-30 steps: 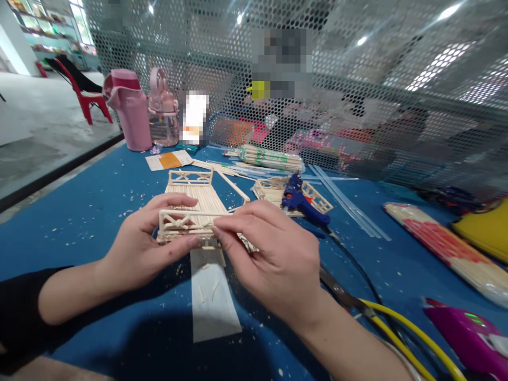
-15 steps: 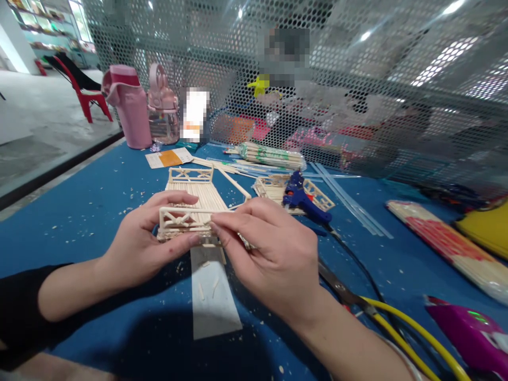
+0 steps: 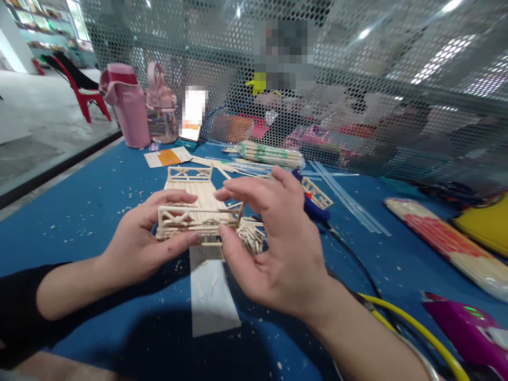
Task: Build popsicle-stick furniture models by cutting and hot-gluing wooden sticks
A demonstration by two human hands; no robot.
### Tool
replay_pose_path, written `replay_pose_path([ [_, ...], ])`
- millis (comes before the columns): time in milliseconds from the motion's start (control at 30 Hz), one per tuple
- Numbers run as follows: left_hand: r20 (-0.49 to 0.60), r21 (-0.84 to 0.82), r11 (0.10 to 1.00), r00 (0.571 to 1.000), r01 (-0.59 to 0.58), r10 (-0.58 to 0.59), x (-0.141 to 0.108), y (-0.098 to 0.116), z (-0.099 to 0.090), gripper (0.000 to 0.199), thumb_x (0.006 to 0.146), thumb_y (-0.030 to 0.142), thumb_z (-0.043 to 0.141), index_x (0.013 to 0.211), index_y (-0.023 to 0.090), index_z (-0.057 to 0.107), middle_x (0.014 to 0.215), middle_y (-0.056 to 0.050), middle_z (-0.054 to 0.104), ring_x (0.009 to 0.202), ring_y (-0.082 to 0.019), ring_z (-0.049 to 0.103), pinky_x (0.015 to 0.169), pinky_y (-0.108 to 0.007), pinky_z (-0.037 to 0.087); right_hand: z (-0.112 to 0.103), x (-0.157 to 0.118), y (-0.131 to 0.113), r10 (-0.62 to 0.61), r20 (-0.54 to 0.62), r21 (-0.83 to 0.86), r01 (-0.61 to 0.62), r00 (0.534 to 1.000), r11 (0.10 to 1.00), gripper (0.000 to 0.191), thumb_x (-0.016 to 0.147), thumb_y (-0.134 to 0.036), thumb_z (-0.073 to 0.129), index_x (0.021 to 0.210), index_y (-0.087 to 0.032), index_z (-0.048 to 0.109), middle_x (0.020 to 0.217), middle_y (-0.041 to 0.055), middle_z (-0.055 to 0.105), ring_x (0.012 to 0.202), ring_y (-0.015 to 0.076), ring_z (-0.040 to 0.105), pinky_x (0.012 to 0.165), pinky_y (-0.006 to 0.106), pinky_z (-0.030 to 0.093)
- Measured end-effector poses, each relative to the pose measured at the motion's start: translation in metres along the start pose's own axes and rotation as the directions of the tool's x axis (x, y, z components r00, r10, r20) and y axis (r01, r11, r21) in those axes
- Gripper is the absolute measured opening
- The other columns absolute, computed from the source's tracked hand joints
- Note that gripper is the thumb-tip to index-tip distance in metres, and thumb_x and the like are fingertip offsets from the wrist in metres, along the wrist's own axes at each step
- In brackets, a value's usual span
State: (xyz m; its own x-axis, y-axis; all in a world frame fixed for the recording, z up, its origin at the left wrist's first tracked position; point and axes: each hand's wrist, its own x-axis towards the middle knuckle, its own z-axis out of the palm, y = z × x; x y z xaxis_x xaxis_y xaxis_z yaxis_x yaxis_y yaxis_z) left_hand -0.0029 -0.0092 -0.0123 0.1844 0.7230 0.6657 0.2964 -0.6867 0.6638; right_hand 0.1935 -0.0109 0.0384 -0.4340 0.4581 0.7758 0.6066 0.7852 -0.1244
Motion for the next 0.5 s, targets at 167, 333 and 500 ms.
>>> replay_pose_path([
  [167, 0.018, -0.005, 1.000, 1.000, -0.008, 0.008, 0.000, -0.001, 0.000, 0.016, 0.078, 0.024, 0.071, 0.090, 0.014, 0.070, 0.109, -0.012, 0.067, 0.103, -0.020, 0.062, 0.092, -0.034, 0.049, -0.010, 0.023, 0.002, -0.090, 0.291, 0.039, 0.082, 0.953, 0.996, 0.068, 0.078, -0.016, 0.059, 0.139, -0.029, 0.034, 0.102, 0.0019, 0.067, 0.085, 0.0197, 0.069, 0.114, 0.061, 0.022],
  [333, 0.020, 0.004, 1.000, 1.000, -0.008, 0.008, 0.000, -0.001, 0.001, 0.018, 0.077, 0.024, 0.072, 0.092, 0.014, 0.071, 0.108, -0.012, 0.067, 0.104, -0.020, 0.062, 0.093, -0.034, 0.048, -0.020, 0.043, 0.009, -0.042, 0.515, 0.073, 0.005, 0.856, 0.997, 0.067, 0.077, -0.019, 0.060, 0.139, -0.029, 0.039, 0.088, -0.0022, 0.070, 0.062, 0.0137, 0.063, 0.092, 0.045, 0.053],
  [500, 0.010, 0.006, 1.000, 1.000, -0.022, 0.022, 0.001, -0.002, 0.001, 0.018, 0.076, 0.024, 0.073, 0.091, 0.015, 0.071, 0.108, -0.011, 0.067, 0.103, -0.020, 0.062, 0.092, -0.034, 0.049, -0.019, 0.042, 0.013, 0.052, 0.543, 0.110, -0.132, 0.838, 0.985, 0.062, 0.080, -0.024, 0.059, 0.139, -0.030, 0.039, 0.088, -0.0022, 0.070, 0.047, 0.0095, 0.054, 0.046, 0.025, 0.050],
])
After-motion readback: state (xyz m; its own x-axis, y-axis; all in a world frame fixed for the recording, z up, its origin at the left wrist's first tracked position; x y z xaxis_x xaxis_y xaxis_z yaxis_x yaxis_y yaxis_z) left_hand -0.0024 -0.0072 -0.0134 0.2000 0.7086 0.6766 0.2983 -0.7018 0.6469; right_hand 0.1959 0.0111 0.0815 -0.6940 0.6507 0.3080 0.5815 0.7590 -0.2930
